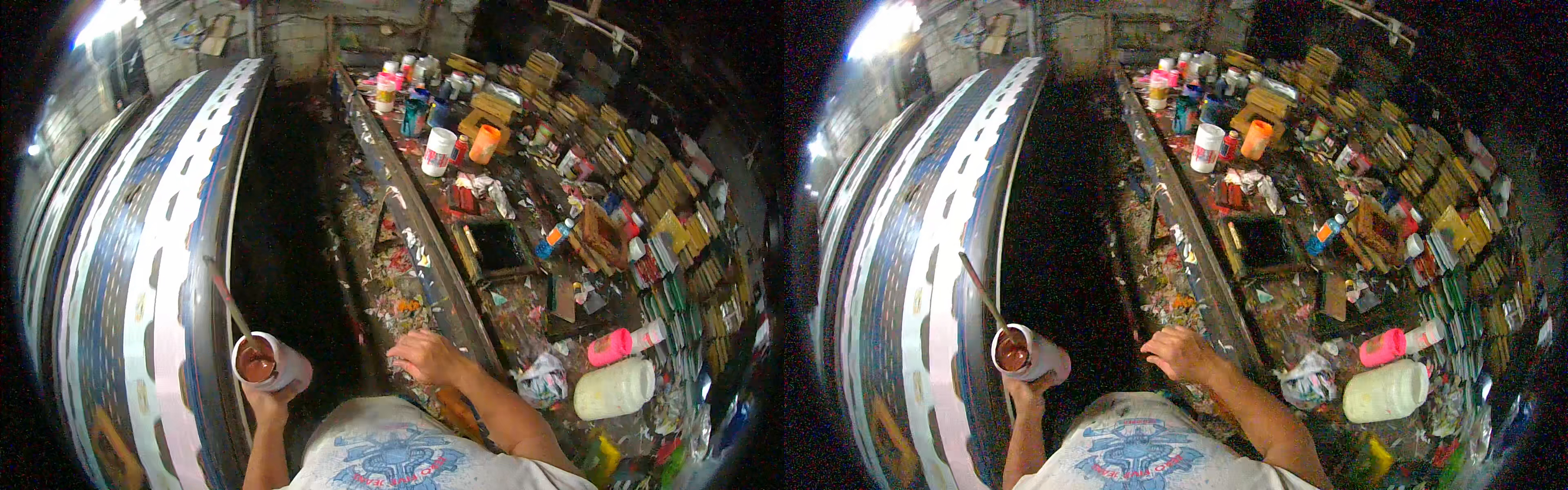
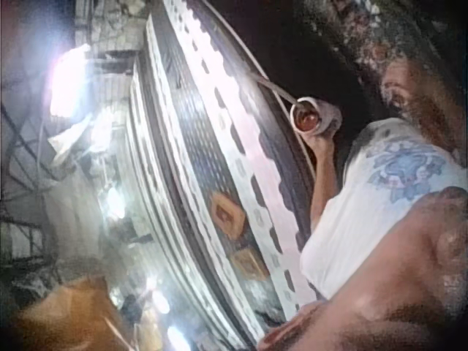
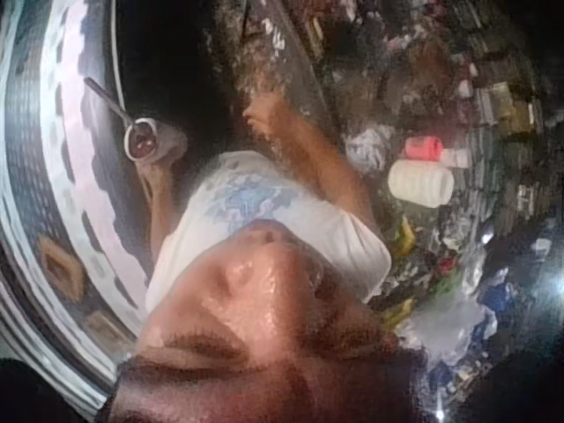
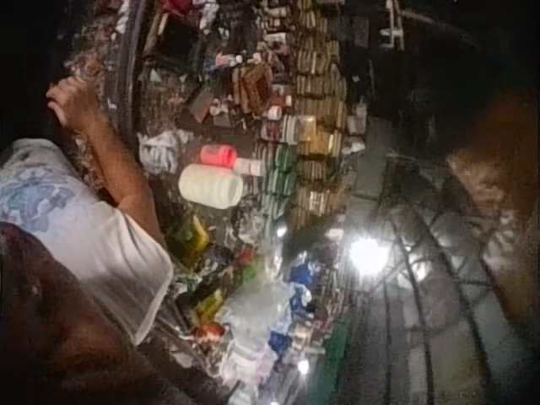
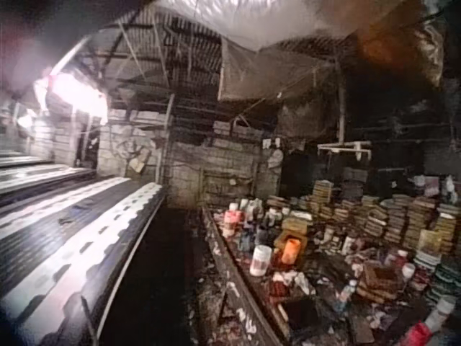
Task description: The person mixes paint in a small container using a stick, adds more paint from a bottle, and stirs again. The person then pours the mixed paint into a larger container and continues stirring.
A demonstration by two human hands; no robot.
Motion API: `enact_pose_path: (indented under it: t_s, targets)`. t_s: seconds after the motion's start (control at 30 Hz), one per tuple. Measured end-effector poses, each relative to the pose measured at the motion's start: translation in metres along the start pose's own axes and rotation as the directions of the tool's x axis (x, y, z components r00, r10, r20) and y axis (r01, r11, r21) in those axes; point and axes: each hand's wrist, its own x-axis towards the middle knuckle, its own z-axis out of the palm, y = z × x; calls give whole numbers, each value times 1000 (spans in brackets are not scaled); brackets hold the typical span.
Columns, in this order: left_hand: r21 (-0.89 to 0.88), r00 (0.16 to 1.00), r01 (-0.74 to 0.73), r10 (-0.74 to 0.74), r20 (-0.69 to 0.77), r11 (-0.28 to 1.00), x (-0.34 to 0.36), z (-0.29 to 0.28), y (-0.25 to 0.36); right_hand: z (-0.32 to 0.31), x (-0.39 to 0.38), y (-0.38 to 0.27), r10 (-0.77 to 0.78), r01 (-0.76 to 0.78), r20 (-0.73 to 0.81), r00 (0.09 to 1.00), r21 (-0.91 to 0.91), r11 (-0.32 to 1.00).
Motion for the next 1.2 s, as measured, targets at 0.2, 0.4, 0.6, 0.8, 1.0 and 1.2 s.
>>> enact_pose_path:
  t_s: [0.2, 0.4, 0.6, 0.8, 1.0, 1.2]
  targets:
    - [64, 962, -88, 68, 263, 994, 159, 110, 33, -16, 63, 86, 196, -174, -227, 954, 114, 978]
    - [-93, 922, -164, 186, 341, 982, 314, 247, 22, -43, 132, 216, 333, -344, -368, 868, 39, 938]
    - [-381, 742, 76, 203, 638, 921, 447, 343, 41, -65, 250, 313, 325, -294, -462, 825, 140, 945]
    - [-283, 600, -100, 285, 748, 954, 557, 449, 26, -77, 312, 366, 429, -413, -444, 786, 139, 900]
    - [-368, 372, -90, 374, 850, 926, 652, 546, 12, -77, 341, 397, 647, -747, -598, 474, 116, 654]
    - [-361, 161, 267, 328, 931, 894, 701, 631, 11, -62, 367, 392, 595, -863, -722, 353, -7, 505]
